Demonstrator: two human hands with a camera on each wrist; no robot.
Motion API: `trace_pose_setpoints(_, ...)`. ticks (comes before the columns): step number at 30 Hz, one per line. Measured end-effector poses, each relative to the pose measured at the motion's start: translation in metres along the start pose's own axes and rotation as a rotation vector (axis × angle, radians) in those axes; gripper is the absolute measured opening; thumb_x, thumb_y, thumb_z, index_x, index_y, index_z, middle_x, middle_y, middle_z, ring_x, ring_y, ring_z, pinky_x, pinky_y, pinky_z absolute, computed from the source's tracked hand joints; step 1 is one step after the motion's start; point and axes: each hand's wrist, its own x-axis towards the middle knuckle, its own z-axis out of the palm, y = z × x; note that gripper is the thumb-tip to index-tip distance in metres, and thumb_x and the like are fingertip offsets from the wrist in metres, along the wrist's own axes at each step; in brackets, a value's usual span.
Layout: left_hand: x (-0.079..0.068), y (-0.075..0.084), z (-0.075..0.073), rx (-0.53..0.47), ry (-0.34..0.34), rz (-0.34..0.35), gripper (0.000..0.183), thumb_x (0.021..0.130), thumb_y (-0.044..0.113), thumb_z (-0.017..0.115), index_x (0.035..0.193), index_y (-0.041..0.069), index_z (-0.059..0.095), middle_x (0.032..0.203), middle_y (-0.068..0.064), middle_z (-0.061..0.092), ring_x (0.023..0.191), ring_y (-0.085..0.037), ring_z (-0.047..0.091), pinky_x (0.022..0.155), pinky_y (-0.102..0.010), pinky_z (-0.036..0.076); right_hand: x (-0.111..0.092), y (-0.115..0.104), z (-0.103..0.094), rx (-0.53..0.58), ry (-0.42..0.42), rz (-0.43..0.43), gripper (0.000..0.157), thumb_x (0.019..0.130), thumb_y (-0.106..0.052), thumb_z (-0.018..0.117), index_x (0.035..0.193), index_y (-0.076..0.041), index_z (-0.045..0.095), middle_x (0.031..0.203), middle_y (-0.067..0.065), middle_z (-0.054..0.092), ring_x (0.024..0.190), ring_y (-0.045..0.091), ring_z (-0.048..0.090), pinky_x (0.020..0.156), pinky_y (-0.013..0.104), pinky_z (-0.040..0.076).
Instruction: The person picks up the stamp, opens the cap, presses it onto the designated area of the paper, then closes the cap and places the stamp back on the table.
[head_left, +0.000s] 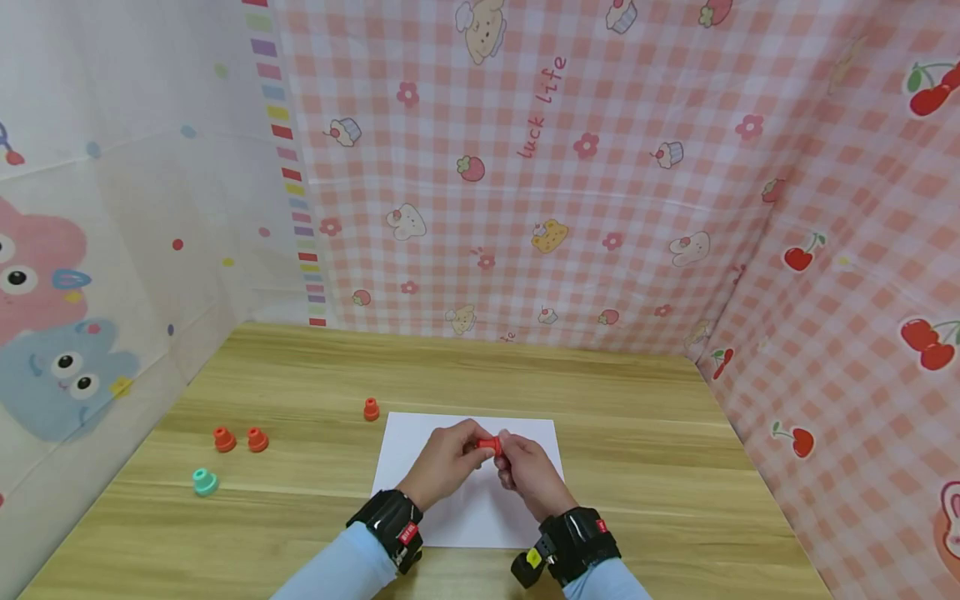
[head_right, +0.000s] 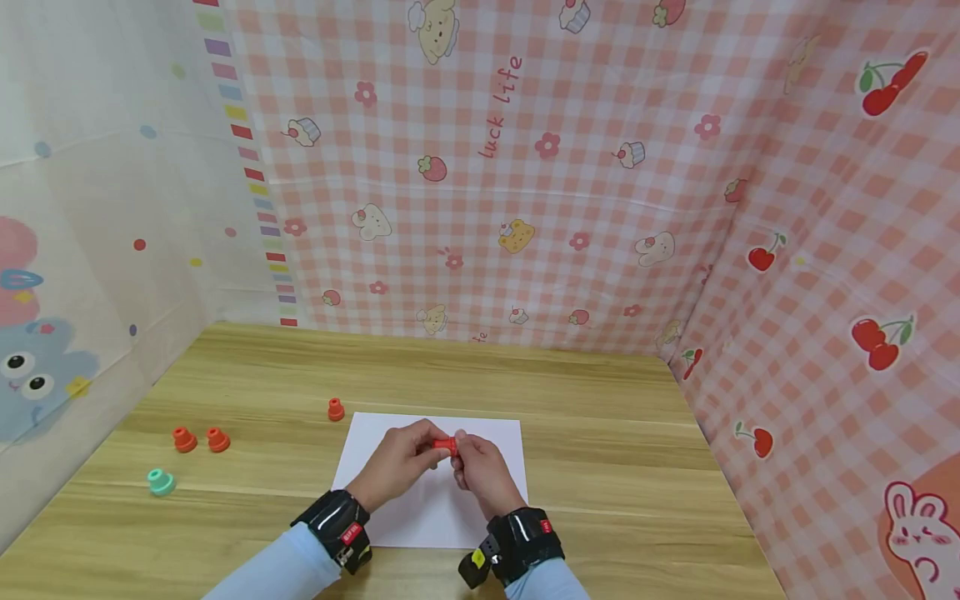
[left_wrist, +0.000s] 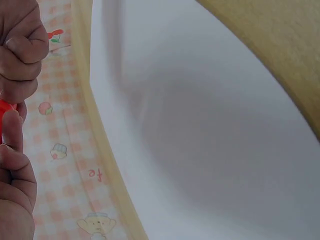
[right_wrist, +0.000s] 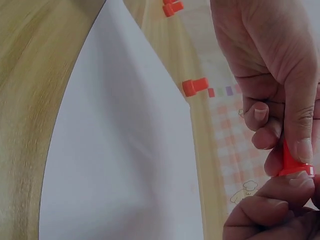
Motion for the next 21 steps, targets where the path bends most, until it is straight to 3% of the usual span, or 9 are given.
trace_pose_setpoints(7,0.002,-0.001,-0.001,-0.044,0.024,-0.013,0.011,0.092,0.015,0.071,0.102,0.015,0.067,0.078,0.004,0.065,0.067,-0.009,0.059,0.059,-0.025,0.046,0.002,0.000,-0.003,0.022,0.026,-0.044,0.035,0.109,-0.032,0.039,0.102,-0.002,0.057,0.082,0.002,0.048,0.070,0.014,0.045,0.063,0.024,0.038)
trace_pose_setpoints(14,0.002,-0.002,-0.004,0.003,0.034,0.002,0.011,0.092,0.017,0.072,0.102,0.015,0.068,0.078,0.008,0.062,0.066,-0.011,0.051,0.056,-0.024,0.042,0.003,-0.001,-0.004,-0.006,0.059,-0.059,0.034,0.109,-0.030,0.039,0.103,-0.001,0.055,0.080,0.003,0.048,0.069,0.015,0.044,0.063,0.025,0.038)
trace_pose_setpoints(21,0.007,-0.005,-0.012,0.064,0.060,0.016,0.011,0.092,0.018,0.072,0.103,0.015,0.069,0.079,0.009,0.062,0.070,-0.012,0.051,0.056,-0.023,0.042,0.003,-0.001,-0.006,-0.007,0.060,-0.029,0.039,0.109,-0.031,0.039,0.116,0.003,0.055,0.083,0.003,0.048,0.072,0.016,0.045,0.065,0.026,0.038)
